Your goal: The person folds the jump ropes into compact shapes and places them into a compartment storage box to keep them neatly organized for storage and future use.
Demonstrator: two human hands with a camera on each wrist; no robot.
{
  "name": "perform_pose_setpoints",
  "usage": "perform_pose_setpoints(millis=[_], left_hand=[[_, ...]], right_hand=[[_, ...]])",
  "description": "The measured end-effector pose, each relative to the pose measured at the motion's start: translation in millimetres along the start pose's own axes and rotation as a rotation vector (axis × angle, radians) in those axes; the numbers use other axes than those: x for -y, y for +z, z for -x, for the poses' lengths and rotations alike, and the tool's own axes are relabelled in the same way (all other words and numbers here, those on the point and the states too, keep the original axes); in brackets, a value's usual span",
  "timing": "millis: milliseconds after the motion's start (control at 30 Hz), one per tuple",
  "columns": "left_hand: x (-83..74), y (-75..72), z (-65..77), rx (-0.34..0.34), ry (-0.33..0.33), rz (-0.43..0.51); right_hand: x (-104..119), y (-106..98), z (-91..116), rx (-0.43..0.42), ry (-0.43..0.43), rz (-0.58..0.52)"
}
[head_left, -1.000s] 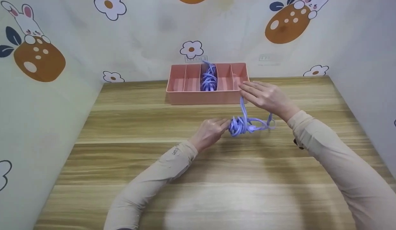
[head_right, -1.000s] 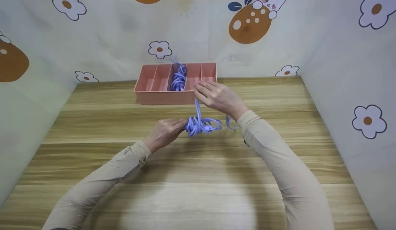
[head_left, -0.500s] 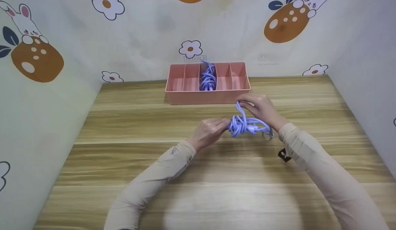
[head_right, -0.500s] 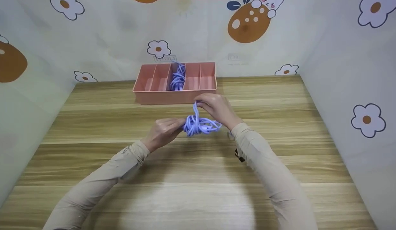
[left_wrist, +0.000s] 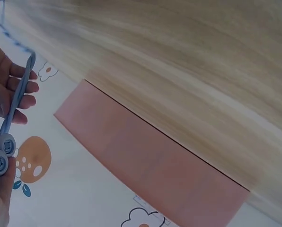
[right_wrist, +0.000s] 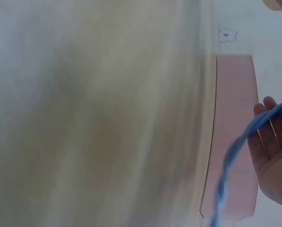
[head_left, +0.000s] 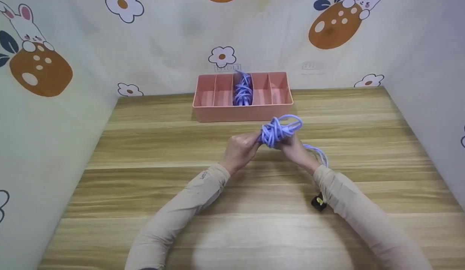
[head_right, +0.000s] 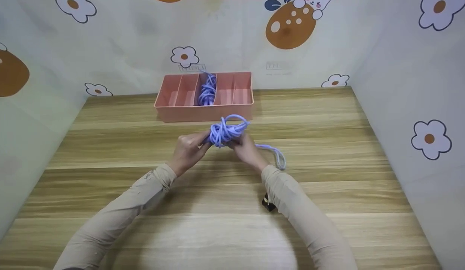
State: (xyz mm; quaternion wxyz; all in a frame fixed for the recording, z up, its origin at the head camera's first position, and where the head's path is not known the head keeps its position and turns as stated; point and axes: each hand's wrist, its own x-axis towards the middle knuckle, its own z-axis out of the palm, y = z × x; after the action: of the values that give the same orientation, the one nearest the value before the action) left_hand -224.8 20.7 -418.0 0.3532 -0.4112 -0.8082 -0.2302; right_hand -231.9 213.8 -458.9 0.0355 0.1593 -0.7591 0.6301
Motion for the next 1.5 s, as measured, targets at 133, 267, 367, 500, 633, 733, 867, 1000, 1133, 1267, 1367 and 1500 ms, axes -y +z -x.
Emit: perform_pose_setpoints(millis=[133,267,367,500,633,733,867,1000,1133,1267,1367,1500], left_hand=[[1.7,1.3,2.7,0.022,-0.052,-0.025],[4.0,1.5,6.2,0.018,-0.075,-0.039],[5.6,1.4,8.4,0.008,-0.083,-0.05],[7.6,1.3,9.2,0.0,-0.107,-0.066],[10.2,-0.2,9.5,-0.005,-0.121,-0.06],[13.9,-2.9,9.4,-0.015,-0.147,-0.06],[20.3,-8.2,8.0,-0.025,-0.196,-0.073],[24.4,-12.1,6.4,-0.024,-0.233,-0.084],[26.5,-14.4,4.3,-0.027,-0.252,-0.104],[30.5,-17.8,2.1,-0.036,-0.291,-0.126],[34.0,-20.6,1.5,-0.041,-0.332,-0.145],[37.1,-22.4,1.6,-0.031,-0.361,-0.147]], right_hand=[[10,12,6,0.01,0.05,0.012],[14,18,12,0.035,0.114,-0.034],[15,20,16,0.05,0.163,-0.062],[14,21,23,0.055,0.174,-0.114],[15,19,30,0.049,0.145,-0.122],[17,17,36,0.05,0.136,-0.055],[33,16,46,0.035,0.158,0.032],[39,13,53,0.0,0.175,0.105],[28,7,57,0.004,0.178,0.155],[38,2,64,0.072,0.165,0.227],[48,-3,70,0.11,0.144,0.293],[65,-8,78,0.13,0.121,0.363]])
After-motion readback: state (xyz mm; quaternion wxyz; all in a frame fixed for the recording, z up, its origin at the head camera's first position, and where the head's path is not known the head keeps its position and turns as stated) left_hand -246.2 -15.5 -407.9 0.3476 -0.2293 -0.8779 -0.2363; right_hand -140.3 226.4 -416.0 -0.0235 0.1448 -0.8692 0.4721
